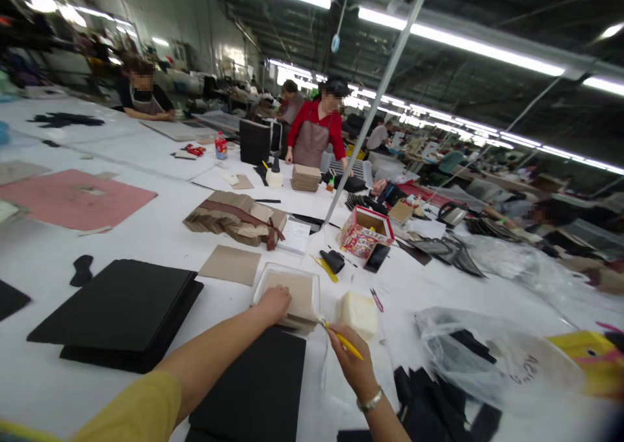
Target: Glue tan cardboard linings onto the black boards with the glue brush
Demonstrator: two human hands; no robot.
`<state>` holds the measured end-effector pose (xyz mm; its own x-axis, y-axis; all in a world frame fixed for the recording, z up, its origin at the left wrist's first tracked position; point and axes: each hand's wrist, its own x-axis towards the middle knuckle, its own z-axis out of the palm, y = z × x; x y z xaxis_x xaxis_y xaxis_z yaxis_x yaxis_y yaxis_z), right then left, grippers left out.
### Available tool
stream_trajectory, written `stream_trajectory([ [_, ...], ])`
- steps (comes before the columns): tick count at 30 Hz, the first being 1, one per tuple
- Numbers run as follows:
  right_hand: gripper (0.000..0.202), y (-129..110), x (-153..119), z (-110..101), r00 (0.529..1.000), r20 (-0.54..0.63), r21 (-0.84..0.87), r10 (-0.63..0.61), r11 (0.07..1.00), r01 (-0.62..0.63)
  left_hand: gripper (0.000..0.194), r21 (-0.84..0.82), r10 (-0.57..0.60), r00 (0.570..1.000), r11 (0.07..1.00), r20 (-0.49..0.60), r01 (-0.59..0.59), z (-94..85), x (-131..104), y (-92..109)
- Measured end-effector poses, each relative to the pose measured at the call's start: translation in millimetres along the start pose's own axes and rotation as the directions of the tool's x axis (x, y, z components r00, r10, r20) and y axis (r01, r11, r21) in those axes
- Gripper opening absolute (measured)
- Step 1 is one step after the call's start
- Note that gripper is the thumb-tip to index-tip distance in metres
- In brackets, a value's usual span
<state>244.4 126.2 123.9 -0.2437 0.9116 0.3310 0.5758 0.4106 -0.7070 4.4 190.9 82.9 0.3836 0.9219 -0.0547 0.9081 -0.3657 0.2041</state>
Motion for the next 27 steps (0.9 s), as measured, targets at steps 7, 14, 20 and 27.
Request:
stream_trajectory([
  [7, 0.043, -20.2, -7.8, -11.6, 0.899, -0.303, 0.181, 0.318, 0.945, -0.273, 0.029, -0.029, -0.024, 0.998, 0.999, -0.052, 0.023, -25.0, -8.8, 6.1],
  [14, 0.038, -28.9, -28.4, 1.3, 0.926, -0.307, 0.186, 0.221, 0.968, -0.170, 0.010, -0.085, -0.049, 0.990, 0.996, -0.131, 0.038, -41.2, -17.7, 7.5],
  [20, 0.028, -34.5, -33.7, 22.9, 0.959, -0.224, 0.089, 0.174, 0.984, -0.157, 0.018, -0.385, -0.405, 0.785, 0.893, -0.469, 0.231, -79.3, -65.9, -9.9],
  [27, 0.023, -76.2, -28.0, 69.2, 0.938, -0.184, 0.260, 0.294, 0.935, -0.242, 0.032, -0.993, -0.701, 0.711, -0.033, -0.059, -0.115, -66.2, -141.7, 30.7],
])
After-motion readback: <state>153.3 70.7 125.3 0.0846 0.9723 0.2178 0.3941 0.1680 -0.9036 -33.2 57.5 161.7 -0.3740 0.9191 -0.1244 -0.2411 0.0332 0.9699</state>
